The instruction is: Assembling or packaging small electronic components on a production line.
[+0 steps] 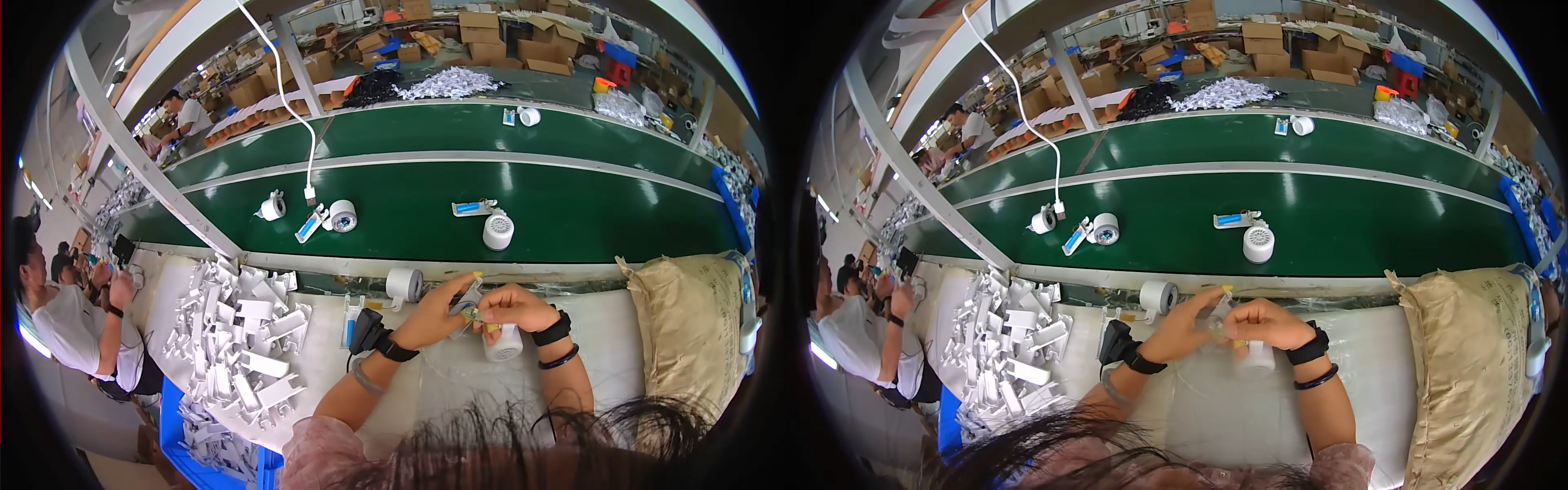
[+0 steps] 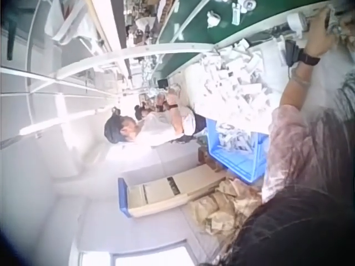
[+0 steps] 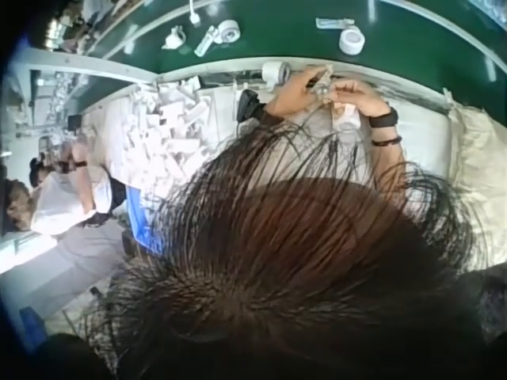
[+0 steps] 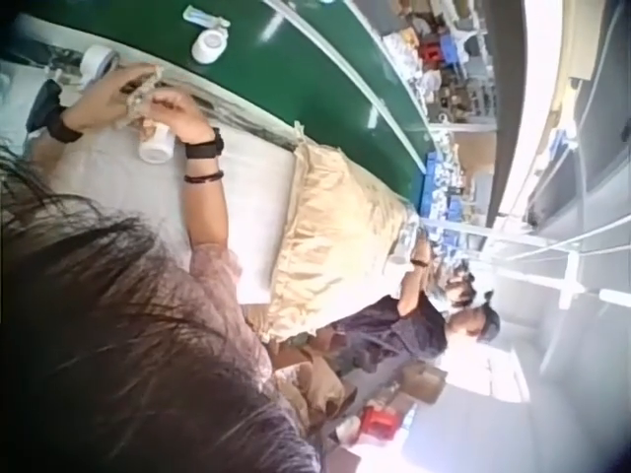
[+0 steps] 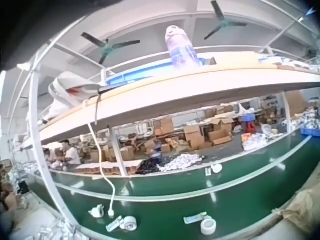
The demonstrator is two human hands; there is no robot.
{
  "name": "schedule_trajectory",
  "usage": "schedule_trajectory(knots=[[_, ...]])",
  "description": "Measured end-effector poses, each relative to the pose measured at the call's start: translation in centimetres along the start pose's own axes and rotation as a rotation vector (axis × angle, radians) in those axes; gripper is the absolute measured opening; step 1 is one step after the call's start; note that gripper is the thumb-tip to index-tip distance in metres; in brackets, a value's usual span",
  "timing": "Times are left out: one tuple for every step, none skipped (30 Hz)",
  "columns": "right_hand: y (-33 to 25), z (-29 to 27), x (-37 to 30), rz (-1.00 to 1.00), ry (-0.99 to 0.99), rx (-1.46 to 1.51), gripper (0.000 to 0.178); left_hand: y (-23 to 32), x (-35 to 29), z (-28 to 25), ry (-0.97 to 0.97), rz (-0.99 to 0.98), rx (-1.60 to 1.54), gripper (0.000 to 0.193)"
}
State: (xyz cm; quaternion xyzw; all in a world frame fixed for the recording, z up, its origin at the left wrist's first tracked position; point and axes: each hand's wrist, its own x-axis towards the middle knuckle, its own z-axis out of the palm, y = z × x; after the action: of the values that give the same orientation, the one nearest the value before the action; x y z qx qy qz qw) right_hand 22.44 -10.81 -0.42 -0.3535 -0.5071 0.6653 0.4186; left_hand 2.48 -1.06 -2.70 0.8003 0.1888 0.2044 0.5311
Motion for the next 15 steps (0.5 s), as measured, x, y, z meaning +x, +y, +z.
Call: schedule_trajectory(knots=[[-0.1, -0.1, -0.2, 0.028, 0.019, -0.051, 0.017, -0.4, 0.0, 0.1, 0.003, 0.0, 0.0, 0.067], [-0.3, -0.1, -0.1, 0.055, 0.032, -0.104, 0.015, -0.8, 0.1, 0.3, 0.027, 0.047, -0.011, 0.064], [-0.4, 0.0, -0.1, 0.056, 0.024, -0.108, 0.015, -1.1, 0.1, 0.3, 0.051, 0.095, -0.021, 0.061], [-0.6, 0.3, -0.1, 0.065, 0.072, -0.127, 0.014, -1.3, -0.1, 0.2, 0.059, 0.096, -0.02, 0.061], [-0.8, 0.4, -0.2, 0.076, 0.122, -0.149, 0.014, -1.3, 0.0, 0.1, 0.123, 0.041, 0.011, 0.058], [-1.0, 0.6, -0.2, 0.078, 0.117, -0.156, 0.014, -1.2, 0.2, 0.0, 0.187, -0.014, 0.041, 0.054], [-1.2, 0.8, -0.1, 0.101, 0.21, -0.325, 0.016, -1.1, 0.3, -0.2, 0.196, -0.011, 0.039, 0.054], [-1.3, 1.2, -0.1, 0.125, 0.307, -0.493, 0.019, -0.7, 0.3, -0.4, 0.251, 0.031, 0.086, 0.052], [-0.9, 1.2, 0.0, 0.051, 0.402, -0.698, 0.014, -0.4, 0.3, -0.5, 0.308, 0.071, 0.134, 0.05], [-1.0, 1.6, 0.1, 0.054, 0.4, -0.704, 0.014, 0.1, 0.2, -0.3, 0.312, 0.074, 0.13, 0.05], [-1.2, 2.2, 0.4, -0.002, 0.554, -0.924, 0.012, 0.8, 0.1, -0.1, 0.296, -0.034, 0.073, 0.048], [-1.3, 2.6, 0.7, -0.061, 0.708, -1.143, 0.01, 1.3, 0.1, 0.0, 0.28, -0.142, 0.017, 0.046], [-1.0, 2.7, 1.0, -0.061, 0.706, -1.148, 0.01, 1.7, 0.0, -0.1, 0.283, -0.14, 0.014, 0.046], [-0.5, 2.7, 1.5, -0.225, 0.808, -1.154, 0.009, 2.0, 0.0, -0.3, 0.229, -0.24, -0.114, 0.042], [0.0, 2.6, 1.8, -0.392, 0.907, -1.153, 0.009, 2.2, 0.0, -0.4, 0.172, -0.339, -0.241, 0.038]])
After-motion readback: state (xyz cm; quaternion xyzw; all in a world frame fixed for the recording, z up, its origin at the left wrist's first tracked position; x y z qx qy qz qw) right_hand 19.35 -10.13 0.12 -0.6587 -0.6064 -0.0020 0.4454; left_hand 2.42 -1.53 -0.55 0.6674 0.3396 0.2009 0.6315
